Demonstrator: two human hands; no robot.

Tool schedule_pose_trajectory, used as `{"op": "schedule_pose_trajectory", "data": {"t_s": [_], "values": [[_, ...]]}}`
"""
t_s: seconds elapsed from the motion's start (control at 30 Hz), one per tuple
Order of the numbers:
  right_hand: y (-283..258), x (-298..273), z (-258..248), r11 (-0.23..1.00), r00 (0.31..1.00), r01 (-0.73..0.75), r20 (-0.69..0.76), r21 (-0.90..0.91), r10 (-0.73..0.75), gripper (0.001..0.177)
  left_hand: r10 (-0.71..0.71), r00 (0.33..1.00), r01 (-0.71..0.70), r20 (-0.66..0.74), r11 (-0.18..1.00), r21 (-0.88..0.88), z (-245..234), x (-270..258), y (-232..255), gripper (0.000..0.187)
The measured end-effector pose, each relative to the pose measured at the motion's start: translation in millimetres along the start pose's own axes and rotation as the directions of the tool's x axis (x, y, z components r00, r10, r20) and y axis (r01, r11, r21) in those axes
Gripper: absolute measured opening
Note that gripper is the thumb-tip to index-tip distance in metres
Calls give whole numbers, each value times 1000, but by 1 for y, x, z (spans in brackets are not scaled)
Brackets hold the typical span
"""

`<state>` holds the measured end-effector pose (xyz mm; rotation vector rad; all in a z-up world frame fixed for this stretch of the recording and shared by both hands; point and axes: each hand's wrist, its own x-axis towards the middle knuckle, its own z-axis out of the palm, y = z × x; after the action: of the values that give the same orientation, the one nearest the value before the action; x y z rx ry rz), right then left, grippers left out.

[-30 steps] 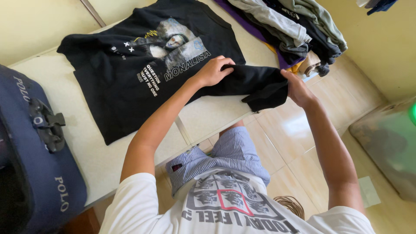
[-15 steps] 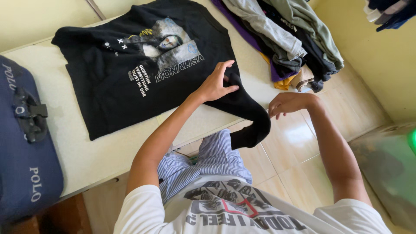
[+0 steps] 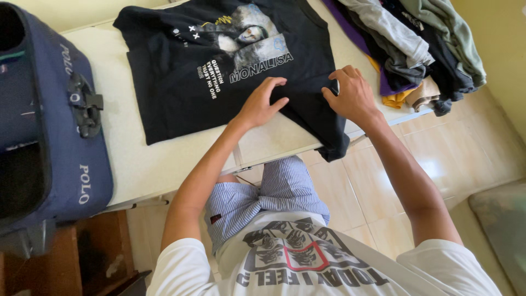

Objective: The person folds a blue sweatshirt and a black t-shirt on a table and places them into an open suitcase.

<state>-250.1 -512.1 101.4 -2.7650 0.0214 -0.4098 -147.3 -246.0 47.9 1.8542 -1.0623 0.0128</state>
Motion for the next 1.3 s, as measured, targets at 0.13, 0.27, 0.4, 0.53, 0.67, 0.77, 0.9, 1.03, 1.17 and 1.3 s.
{"op": "schedule_pose_trajectory", "data": {"t_s": [0.13, 0.27, 0.4, 0.53, 0.67, 0.77, 0.9, 1.03, 1.17, 1.3], "values": [[-6, 10, 27, 919, 977, 207, 20, -337, -213, 38, -101, 990, 121, -100, 966, 230, -65, -42, -12, 40], [1, 10, 55, 772, 975, 221, 110, -596, -194, 36, -159, 968, 245, -196, 779, 577, -128, -92, -39, 50], [26, -4, 80, 931, 987, 161, 53, -328, -152, 32, -324, 913, 403, -248, 618, 676, -162, -146, -64, 76], [28, -24, 68, 967, 989, 146, 7, -208, -148, 42, -470, 856, 484, -216, 582, 653, -162, -169, -69, 90], [15, -47, 44, 956, 988, 154, 67, -250, -142, 51, -473, 858, 475, -200, 583, 659, -157, -181, -64, 86], [3, -58, 24, 967, 983, 57, 181, -249, -11, 59, -476, 861, 460, -178, 581, 671, -157, -189, -52, 83], [-10, -59, -1, 960, 943, -31, 311, -277, 120, 54, -475, 866, 446, -155, 596, 668, -158, -197, -40, 83], [-26, -45, -12, 925, 901, -18, 395, -380, 179, 42, -482, 866, 440, -134, 606, 662, -160, -203, -34, 80], [-28, -5, 1, 888, 888, -101, 362, -449, 284, 41, -458, 879, 420, -130, 619, 663, -164, -212, -29, 77], [-6, 47, 53, 990, 999, 31, 24, -137, -28, 43, -434, 888, 414, -151, 612, 674, -163, -213, -28, 76]]}}
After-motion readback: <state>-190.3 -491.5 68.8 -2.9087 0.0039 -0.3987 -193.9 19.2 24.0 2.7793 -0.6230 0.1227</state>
